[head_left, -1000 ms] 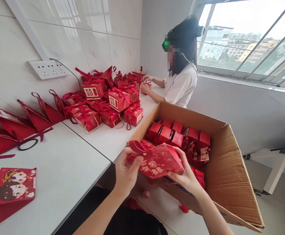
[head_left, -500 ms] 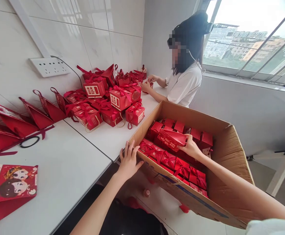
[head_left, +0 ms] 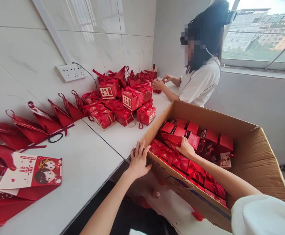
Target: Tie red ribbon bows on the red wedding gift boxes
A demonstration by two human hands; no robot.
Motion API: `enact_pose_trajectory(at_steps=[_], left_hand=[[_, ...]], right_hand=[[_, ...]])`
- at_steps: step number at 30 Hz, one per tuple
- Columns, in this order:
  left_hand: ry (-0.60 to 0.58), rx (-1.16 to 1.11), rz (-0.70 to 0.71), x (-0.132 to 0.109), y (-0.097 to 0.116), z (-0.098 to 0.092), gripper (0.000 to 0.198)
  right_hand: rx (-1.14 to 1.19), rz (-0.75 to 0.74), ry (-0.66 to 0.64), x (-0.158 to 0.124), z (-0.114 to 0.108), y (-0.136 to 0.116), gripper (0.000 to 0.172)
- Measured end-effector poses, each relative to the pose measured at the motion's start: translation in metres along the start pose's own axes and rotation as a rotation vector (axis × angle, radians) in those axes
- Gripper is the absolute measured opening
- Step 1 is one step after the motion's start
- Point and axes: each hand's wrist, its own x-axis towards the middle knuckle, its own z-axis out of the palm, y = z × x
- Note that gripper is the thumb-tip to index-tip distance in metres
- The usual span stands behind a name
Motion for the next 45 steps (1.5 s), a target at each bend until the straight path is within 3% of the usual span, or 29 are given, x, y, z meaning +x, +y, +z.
enact_pose_trajectory(at_steps=[9, 17, 22, 31, 35, 38, 40, 43, 45], left_hand=[[0.013, -0.016, 0.003, -0.001, 0.000, 0.001, 0.082], [-0.030, -0.012, -0.015, 0.000, 0.000, -0.001, 0.084], [-0.027, -0.007, -0.015, 0.000, 0.000, 0.001, 0.085], [-0.051, -0.043, -0.030, 0.001, -0.001, 0.005, 0.089], [-0.047, -0.094, -0.013, 0.001, -0.002, 0.003, 0.091], [-0.087, -0.166, -0.006, -0.001, -0.001, -0.005, 0.096], [-0.134, -0.241, -0.008, -0.008, 0.001, -0.015, 0.099], [-0.133, -0.380, -0.037, -0.033, 0.000, -0.034, 0.095], [0.000, -0.419, -0.070, -0.060, -0.006, -0.046, 0.082]], right_hand=[[-0.201, -0.184, -0.069, 0.024, 0.009, -0.044, 0.064], [-0.249, -0.232, -0.067, 0.062, 0.027, -0.085, 0.041], [-0.257, -0.267, -0.083, 0.070, 0.030, -0.087, 0.040], [-0.279, -0.328, -0.098, 0.048, 0.030, -0.076, 0.047], [-0.282, -0.328, -0.103, 0.047, 0.013, -0.084, 0.038], [-0.281, -0.349, -0.085, 0.042, -0.012, -0.096, 0.027], [-0.268, -0.411, -0.061, 0.036, -0.032, -0.102, 0.029], [-0.121, -0.511, 0.046, 0.025, -0.057, -0.109, 0.032], [0.004, -0.580, 0.156, 0.018, -0.067, -0.113, 0.031]])
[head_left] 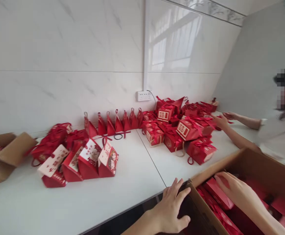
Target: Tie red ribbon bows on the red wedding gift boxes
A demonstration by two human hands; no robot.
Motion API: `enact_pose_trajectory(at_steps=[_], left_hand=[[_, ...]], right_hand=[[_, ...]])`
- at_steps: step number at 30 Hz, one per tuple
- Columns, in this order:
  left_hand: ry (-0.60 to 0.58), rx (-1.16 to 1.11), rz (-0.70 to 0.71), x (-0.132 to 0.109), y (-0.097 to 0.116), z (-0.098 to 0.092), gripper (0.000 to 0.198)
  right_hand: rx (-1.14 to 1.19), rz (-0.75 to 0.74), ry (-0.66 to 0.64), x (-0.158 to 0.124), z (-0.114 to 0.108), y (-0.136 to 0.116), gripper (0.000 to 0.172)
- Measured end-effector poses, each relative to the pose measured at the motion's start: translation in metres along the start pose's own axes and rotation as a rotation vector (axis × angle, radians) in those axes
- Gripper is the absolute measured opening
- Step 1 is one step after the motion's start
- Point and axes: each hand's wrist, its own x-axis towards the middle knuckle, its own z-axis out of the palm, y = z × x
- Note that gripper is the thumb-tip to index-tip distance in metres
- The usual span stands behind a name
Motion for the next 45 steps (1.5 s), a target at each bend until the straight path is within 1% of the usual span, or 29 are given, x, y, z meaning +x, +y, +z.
enact_pose_trajectory(at_steps=[1, 2, 4, 6, 7, 8, 9, 10, 11, 13, 15, 17, 18, 20, 22, 23, 24, 25, 28, 29, 31, 34, 38, 42, 44, 45], left_hand=[[0.118, 0.012, 0.005, -0.015, -0.004, -0.009, 0.072], [0.272, 0.047, 0.012, -0.031, -0.009, -0.019, 0.062], [0.663, 0.173, 0.028, -0.060, -0.023, -0.043, 0.047], [1.098, 0.329, 0.012, -0.083, -0.039, -0.072, 0.039], [1.276, 0.390, -0.030, -0.091, -0.046, -0.087, 0.038], [1.402, 0.429, -0.092, -0.098, -0.053, -0.101, 0.039], [1.469, 0.444, -0.157, -0.103, -0.060, -0.115, 0.041], [1.488, 0.418, -0.218, -0.106, -0.065, -0.126, 0.045], [1.477, 0.367, -0.266, -0.108, -0.069, -0.136, 0.048], [1.425, 0.217, -0.334, -0.110, -0.075, -0.149, 0.050], [1.368, 0.073, -0.409, -0.109, -0.078, -0.156, 0.041], [1.317, -0.020, -0.472, -0.108, -0.078, -0.160, 0.029], [1.287, -0.046, -0.476, -0.108, -0.078, -0.160, 0.026], [1.213, -0.099, -0.428, -0.108, -0.075, -0.160, 0.025], [1.107, -0.181, -0.353, -0.109, -0.071, -0.157, 0.027], [1.048, -0.235, -0.322, -0.110, -0.069, -0.155, 0.027], [0.993, -0.289, -0.299, -0.111, -0.067, -0.154, 0.028], [0.946, -0.334, -0.280, -0.111, -0.065, -0.153, 0.027], [0.872, -0.364, -0.241, -0.112, -0.061, -0.152, 0.025], [0.859, -0.347, -0.225, -0.112, -0.060, -0.152, 0.024], [0.832, -0.309, -0.194, -0.111, -0.057, -0.154, 0.023], [0.837, -0.323, -0.155, -0.109, -0.053, -0.155, 0.026], [0.902, -0.348, -0.129, -0.104, -0.050, -0.156, 0.026], [0.894, -0.353, -0.139, -0.099, -0.055, -0.154, 0.024], [0.905, -0.351, -0.134, -0.098, -0.058, -0.152, 0.024], [0.919, -0.348, -0.135, -0.097, -0.060, -0.150, 0.024]], right_hand=[[0.040, -0.037, 0.053, -0.001, -0.003, -0.006, 0.030], [0.084, -0.083, 0.099, -0.001, -0.006, -0.013, 0.030], [0.178, -0.193, 0.139, 0.000, -0.007, -0.034, 0.028], [0.267, -0.319, 0.112, 0.003, -0.006, -0.065, 0.025], [0.299, -0.382, 0.082, 0.005, -0.006, -0.083, 0.024], [0.321, -0.443, 0.053, 0.007, -0.005, -0.102, 0.023], [0.330, -0.499, 0.031, 0.009, -0.005, -0.122, 0.023], [0.333, -0.559, 0.012, 0.011, -0.005, -0.142, 0.023], [0.330, -0.622, -0.012, 0.012, -0.005, -0.162, 0.024], [0.302, -0.730, -0.086, 0.014, -0.007, -0.199, 0.024], [0.296, -0.797, -0.123, 0.015, -0.010, -0.232, 0.022], [0.331, -0.836, -0.133, 0.020, -0.014, -0.260, 0.020], [0.365, -0.841, -0.117, 0.023, -0.016, -0.271, 0.018], [0.455, -0.837, -0.047, 0.031, -0.019, -0.289, 0.018], [0.536, -0.827, 0.041, 0.041, -0.021, -0.302, 0.028], [0.563, -0.825, 0.063, 0.045, -0.021, -0.307, 0.034], [0.581, -0.823, 0.057, 0.048, -0.022, -0.311, 0.036], [0.596, -0.816, 0.025, 0.050, -0.023, -0.314, 0.035], [0.637, -0.771, -0.093, 0.052, -0.027, -0.320, 0.018], [0.654, -0.758, -0.109, 0.051, -0.028, -0.321, 0.015], [0.703, -0.730, -0.106, 0.049, -0.028, -0.321, 0.015], [0.809, -0.687, -0.100, 0.045, -0.024, -0.321, 0.019], [0.910, -0.688, -0.075, 0.043, -0.015, -0.323, 0.011], [0.951, -0.665, 0.002, 0.042, -0.009, -0.328, 0.006], [0.978, -0.638, 0.041, 0.039, -0.004, -0.329, 0.011], [0.991, -0.631, 0.064, 0.037, 0.000, -0.328, 0.016]])
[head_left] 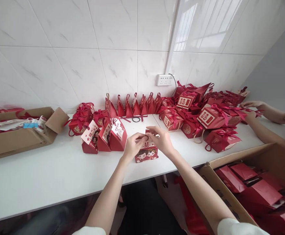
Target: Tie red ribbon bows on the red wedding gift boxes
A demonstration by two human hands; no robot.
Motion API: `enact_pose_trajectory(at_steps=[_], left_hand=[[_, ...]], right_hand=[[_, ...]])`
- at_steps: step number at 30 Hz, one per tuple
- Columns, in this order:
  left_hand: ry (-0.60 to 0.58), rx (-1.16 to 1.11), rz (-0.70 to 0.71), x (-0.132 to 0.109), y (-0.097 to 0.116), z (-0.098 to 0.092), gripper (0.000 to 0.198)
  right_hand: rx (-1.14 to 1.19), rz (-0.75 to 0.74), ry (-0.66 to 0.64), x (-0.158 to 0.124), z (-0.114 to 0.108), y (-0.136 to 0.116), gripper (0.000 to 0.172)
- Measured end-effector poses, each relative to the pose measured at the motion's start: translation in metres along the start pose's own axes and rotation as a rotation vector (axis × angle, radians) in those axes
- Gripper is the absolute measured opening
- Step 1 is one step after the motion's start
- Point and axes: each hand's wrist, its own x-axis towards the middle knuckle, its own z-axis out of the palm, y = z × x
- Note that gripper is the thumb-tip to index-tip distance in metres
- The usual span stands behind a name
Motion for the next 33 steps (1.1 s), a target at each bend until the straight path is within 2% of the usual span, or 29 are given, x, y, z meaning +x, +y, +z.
enact_pose_trajectory(at_steps=[3, 5, 10, 16, 21, 26, 30, 33], left_hand=[[0.064, -0.005, -0.003, -0.002, -0.004, 0.005, 0.023], [0.106, -0.014, -0.008, -0.003, -0.006, 0.008, 0.023], [0.169, -0.025, -0.015, -0.005, -0.008, 0.014, 0.022], [0.202, -0.001, -0.013, -0.005, -0.007, 0.015, 0.023], [0.208, 0.011, -0.026, -0.004, -0.005, 0.015, 0.024], [0.213, 0.038, -0.015, -0.004, -0.006, 0.015, 0.024], [0.216, 0.057, -0.004, -0.004, -0.007, 0.015, 0.025], [0.217, 0.065, 0.009, -0.004, -0.006, 0.015, 0.025]], right_hand=[[-0.038, -0.076, 0.031, -0.015, 0.004, 0.008, 0.039], [-0.116, -0.165, 0.037, -0.026, 0.008, 0.014, 0.045], [-0.255, -0.326, 0.095, -0.035, 0.015, 0.024, 0.043], [-0.311, -0.375, 0.123, -0.030, 0.014, 0.026, 0.034], [-0.363, -0.478, 0.115, -0.027, 0.012, 0.024, 0.032], [-0.450, -0.553, 0.178, -0.024, 0.012, 0.024, 0.026], [-0.472, -0.630, 0.128, -0.023, 0.007, 0.028, 0.026], [-0.470, -0.631, 0.081, -0.023, 0.003, 0.032, 0.027]])
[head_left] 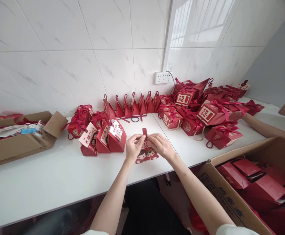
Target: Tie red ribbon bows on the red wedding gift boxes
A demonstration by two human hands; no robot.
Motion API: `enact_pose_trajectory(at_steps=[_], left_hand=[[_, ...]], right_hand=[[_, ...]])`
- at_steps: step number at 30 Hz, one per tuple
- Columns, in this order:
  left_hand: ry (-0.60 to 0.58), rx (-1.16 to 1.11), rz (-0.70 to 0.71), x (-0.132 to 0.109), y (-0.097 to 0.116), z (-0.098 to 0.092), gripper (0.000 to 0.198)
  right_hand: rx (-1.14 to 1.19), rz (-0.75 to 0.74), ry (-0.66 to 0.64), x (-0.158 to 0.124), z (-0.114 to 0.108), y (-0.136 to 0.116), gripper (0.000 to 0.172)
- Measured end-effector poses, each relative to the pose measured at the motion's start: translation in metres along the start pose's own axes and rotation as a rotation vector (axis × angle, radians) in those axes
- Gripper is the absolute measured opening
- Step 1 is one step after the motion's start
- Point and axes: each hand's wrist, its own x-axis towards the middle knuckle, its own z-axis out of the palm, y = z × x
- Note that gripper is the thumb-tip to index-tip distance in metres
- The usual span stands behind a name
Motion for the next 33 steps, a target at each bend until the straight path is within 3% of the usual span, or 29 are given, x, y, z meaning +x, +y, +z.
enact_pose_trajectory(at_steps=[3, 11, 19, 33], left_hand=[[0.012, 0.015, 0.011, 0.000, 0.001, 0.000, 0.026], [0.009, 0.029, 0.004, 0.000, -0.001, 0.000, 0.027], [0.017, 0.040, 0.003, 0.001, 0.000, 0.000, 0.025], [0.024, 0.052, 0.032, 0.002, 0.000, 0.000, 0.025]], right_hand=[[0.047, 0.078, -0.037, -0.002, 0.002, 0.001, 0.024], [0.275, 0.435, 0.023, 0.003, 0.004, -0.011, 0.015], [0.387, 0.468, -0.017, 0.004, 0.003, -0.014, 0.016], [0.425, 0.664, -0.024, 0.016, -0.002, -0.019, 0.012]])
